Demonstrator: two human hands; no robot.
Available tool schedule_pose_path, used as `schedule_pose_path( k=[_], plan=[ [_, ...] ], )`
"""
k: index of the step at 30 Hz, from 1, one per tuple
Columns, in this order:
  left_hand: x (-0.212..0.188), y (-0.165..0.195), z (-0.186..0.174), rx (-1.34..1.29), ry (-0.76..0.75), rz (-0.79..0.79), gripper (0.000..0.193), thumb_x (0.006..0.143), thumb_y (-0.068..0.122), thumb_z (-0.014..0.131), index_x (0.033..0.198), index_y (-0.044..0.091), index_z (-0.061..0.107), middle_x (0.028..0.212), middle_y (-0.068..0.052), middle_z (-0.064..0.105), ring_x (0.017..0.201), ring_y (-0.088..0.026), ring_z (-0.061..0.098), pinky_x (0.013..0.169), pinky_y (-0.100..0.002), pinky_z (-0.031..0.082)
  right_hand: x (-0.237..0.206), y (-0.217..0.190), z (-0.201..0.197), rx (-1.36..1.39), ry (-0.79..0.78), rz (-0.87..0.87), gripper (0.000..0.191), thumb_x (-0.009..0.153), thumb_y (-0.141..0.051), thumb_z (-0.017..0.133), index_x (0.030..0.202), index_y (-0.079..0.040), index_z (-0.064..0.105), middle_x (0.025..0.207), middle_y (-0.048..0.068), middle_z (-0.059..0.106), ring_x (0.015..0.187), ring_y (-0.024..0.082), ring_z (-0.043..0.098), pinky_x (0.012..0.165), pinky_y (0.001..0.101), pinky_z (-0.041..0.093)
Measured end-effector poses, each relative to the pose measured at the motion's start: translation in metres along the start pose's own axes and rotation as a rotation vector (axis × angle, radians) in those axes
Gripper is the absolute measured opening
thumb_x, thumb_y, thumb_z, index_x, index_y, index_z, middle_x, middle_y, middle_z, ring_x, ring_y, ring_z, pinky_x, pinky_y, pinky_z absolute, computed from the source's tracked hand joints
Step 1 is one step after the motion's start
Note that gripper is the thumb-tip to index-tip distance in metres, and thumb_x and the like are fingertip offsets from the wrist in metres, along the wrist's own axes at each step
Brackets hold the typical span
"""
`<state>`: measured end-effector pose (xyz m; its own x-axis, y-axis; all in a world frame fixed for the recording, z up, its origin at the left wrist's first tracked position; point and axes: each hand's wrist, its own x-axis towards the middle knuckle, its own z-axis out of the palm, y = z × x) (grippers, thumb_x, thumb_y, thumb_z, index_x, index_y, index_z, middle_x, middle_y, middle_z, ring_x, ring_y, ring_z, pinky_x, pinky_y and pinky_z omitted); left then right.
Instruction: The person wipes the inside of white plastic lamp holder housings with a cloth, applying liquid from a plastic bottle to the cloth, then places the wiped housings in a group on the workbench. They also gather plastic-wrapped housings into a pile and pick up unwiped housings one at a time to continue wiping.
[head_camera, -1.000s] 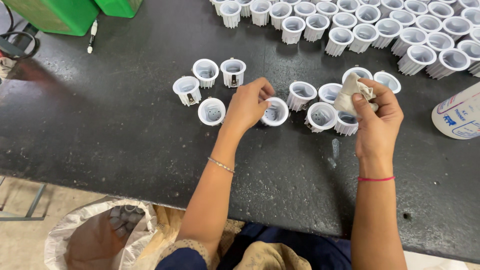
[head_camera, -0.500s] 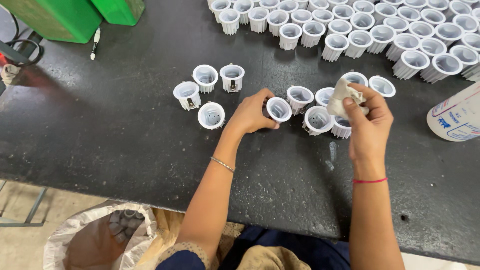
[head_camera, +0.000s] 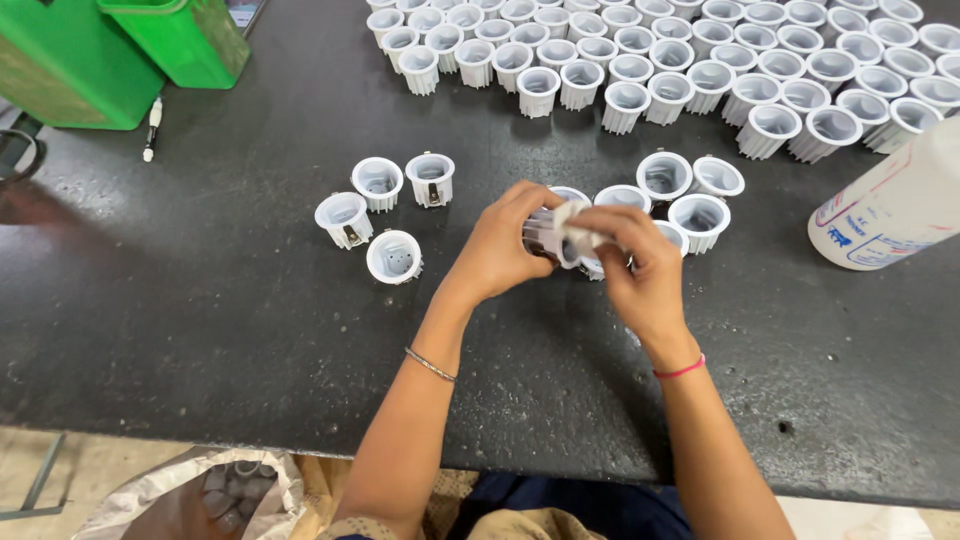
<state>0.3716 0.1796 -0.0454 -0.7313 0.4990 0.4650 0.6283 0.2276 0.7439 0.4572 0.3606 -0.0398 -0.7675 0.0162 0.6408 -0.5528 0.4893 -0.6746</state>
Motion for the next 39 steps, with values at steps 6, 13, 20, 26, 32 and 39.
schedule_pose_path(
  k=[6, 13, 20, 26, 32, 39],
  plan=[
    [0.002, -0.006, -0.016, -0.028, 0.080, -0.035, 0.054, 0.063, 0.000, 0.086, 0.112, 0.008, 0.066, 0.113, -0.006, 0.065, 0.104, -0.025, 0.069, 0.090, -0.034, 0.055, 0.004, 0.001, -0.004, -0.094, -0.200, -0.046, 0.042, 0.079, 0.020, 0.055, 0.106, -0.006, 0.074, 0.113, 0.008, 0.073, 0.108, 0.027, 0.068, 0.094, 0.0373, 0.054],
    [0.001, -0.002, -0.022, -0.227, -0.026, -0.154, 0.053, 0.064, -0.003, 0.083, 0.112, 0.009, 0.064, 0.114, 0.000, 0.062, 0.103, -0.014, 0.067, 0.086, -0.029, 0.056, 0.005, -0.002, -0.010, -0.121, 0.068, -0.006, 0.046, 0.085, 0.020, 0.052, 0.115, -0.007, 0.074, 0.119, 0.010, 0.070, 0.112, 0.025, 0.069, 0.090, 0.0338, 0.057],
    [0.001, -0.017, -0.011, -0.304, 0.108, -0.076, 0.059, 0.065, -0.002, 0.086, 0.118, 0.009, 0.062, 0.118, -0.001, 0.062, 0.110, -0.013, 0.066, 0.092, -0.031, 0.058, -0.001, 0.008, 0.002, 0.135, -0.036, 0.246, 0.041, 0.088, 0.017, 0.055, 0.115, -0.006, 0.074, 0.114, 0.006, 0.073, 0.105, 0.015, 0.069, 0.084, 0.0269, 0.054],
    [0.003, -0.053, 0.002, 0.059, 0.413, -0.174, 0.063, 0.064, 0.013, 0.096, 0.118, 0.007, 0.065, 0.113, -0.006, 0.073, 0.107, -0.020, 0.067, 0.085, -0.036, 0.053, -0.003, 0.039, -0.012, 0.406, 0.190, 0.368, 0.031, 0.095, 0.009, 0.062, 0.122, -0.003, 0.070, 0.118, 0.002, 0.070, 0.107, 0.010, 0.066, 0.093, 0.0251, 0.055],
    [0.016, -0.081, 0.025, -0.141, 0.502, -0.363, 0.062, 0.071, 0.022, 0.089, 0.123, 0.009, 0.059, 0.114, -0.009, 0.074, 0.106, -0.023, 0.073, 0.092, -0.034, 0.057, 0.001, 0.075, -0.045, 0.490, 0.525, 0.272, 0.025, 0.101, 0.005, 0.066, 0.126, 0.000, 0.068, 0.117, 0.004, 0.069, 0.105, 0.010, 0.063, 0.094, 0.0256, 0.054],
    [0.096, -0.094, 0.063, 0.148, 0.395, -0.211, 0.076, 0.067, 0.027, 0.085, 0.133, 0.009, 0.051, 0.126, -0.019, 0.062, 0.115, -0.036, 0.062, 0.095, -0.044, 0.051, -0.003, 0.097, -0.046, 0.466, 0.564, 0.270, 0.026, 0.099, 0.005, 0.065, 0.125, 0.000, 0.068, 0.117, 0.005, 0.069, 0.105, 0.010, 0.064, 0.094, 0.0259, 0.054]
  ],
)
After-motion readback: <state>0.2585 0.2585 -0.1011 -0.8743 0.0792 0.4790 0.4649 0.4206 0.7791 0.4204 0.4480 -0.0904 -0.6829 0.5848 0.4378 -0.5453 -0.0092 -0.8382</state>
